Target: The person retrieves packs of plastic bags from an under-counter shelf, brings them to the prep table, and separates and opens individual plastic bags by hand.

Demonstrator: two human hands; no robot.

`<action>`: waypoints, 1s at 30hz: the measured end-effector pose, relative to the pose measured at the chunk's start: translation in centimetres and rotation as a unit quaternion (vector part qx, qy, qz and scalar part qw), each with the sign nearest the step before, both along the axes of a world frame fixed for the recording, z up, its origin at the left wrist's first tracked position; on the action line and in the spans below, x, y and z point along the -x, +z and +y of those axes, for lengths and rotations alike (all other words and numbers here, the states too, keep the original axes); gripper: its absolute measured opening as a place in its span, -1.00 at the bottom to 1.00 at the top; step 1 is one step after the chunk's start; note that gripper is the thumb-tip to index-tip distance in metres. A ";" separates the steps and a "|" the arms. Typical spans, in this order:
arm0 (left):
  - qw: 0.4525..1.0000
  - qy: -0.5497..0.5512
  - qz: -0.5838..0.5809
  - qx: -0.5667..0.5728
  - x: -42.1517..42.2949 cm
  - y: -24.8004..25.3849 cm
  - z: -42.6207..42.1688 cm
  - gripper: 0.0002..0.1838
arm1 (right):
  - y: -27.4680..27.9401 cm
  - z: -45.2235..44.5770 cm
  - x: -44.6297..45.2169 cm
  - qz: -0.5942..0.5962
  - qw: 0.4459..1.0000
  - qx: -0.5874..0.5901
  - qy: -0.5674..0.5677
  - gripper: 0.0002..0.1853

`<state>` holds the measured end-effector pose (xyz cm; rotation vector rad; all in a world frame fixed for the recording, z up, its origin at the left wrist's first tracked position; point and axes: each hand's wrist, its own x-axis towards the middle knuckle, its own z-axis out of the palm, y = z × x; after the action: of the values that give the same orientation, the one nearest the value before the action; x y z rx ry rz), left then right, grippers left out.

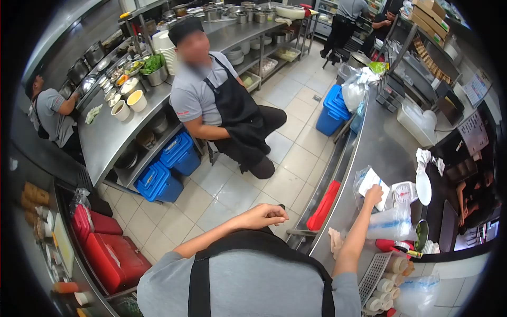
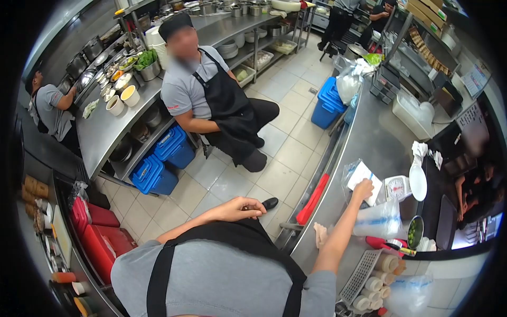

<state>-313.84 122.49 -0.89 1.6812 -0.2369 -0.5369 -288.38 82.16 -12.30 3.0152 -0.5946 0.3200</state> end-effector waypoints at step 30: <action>0.917 -0.272 -0.264 -0.122 -30.4 -12.8 -26.9 -0.10 | 19.6 -1.0 -3.2 -0.254 0.942 -0.212 0.052 -0.93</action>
<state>-283.44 95.61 -13.65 1.9855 -1.0935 -0.5196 -285.19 81.21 7.34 3.3834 -0.5924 1.1412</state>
